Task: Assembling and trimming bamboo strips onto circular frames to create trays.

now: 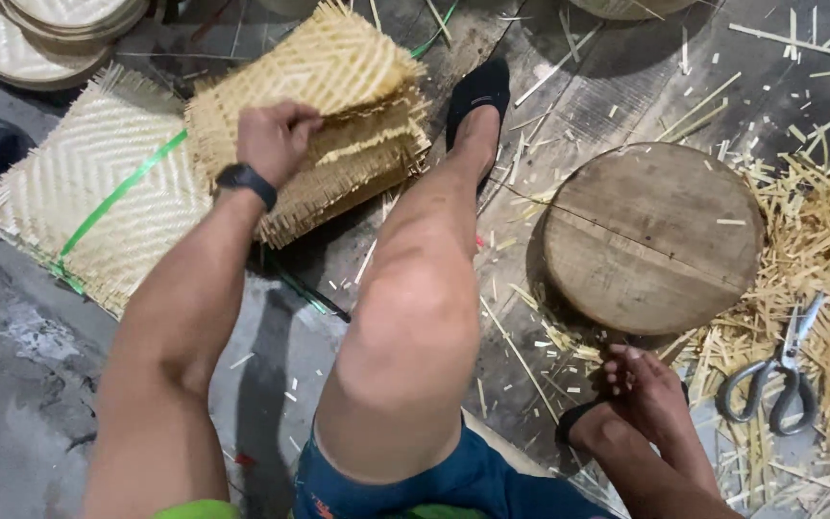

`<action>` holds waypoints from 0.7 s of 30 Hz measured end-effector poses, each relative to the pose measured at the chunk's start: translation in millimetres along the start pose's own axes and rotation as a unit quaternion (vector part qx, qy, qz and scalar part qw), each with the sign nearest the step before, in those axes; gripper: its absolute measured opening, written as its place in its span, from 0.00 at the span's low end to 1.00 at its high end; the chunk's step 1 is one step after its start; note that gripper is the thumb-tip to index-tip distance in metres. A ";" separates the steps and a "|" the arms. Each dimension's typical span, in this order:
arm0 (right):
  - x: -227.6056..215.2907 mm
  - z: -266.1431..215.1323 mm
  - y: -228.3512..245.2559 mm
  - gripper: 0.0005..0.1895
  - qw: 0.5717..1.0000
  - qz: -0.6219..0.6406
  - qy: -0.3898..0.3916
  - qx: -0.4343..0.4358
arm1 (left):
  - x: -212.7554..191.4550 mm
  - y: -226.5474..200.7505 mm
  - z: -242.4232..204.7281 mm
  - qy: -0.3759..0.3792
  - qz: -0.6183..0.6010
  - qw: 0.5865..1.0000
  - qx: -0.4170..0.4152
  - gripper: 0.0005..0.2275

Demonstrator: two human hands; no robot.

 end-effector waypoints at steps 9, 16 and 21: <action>2.1 -2.3 6.2 0.17 1.000 0.023 -0.015 -0.011 | 9.0 48.7 50.2 0.005 -0.154 0.968 -0.197 0.04; 3.3 -19.1 29.6 0.19 0.994 -0.039 -0.018 -0.103 | -150.8 -196.7 66.3 -0.175 0.159 0.934 0.267 0.05; -13.4 -50.8 99.4 0.27 0.962 0.032 0.035 -0.267 | -119.3 -367.5 30.5 -0.043 -0.040 0.900 0.433 0.11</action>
Point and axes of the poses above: each hand's wrist, its own z-axis towards the middle knuckle, its own x-axis out of the palm, y = z × x, the point moved 8 cm from there along z, towards the middle knuckle, and after that the axes turned 10 degrees about z, right-handed, at the moved point
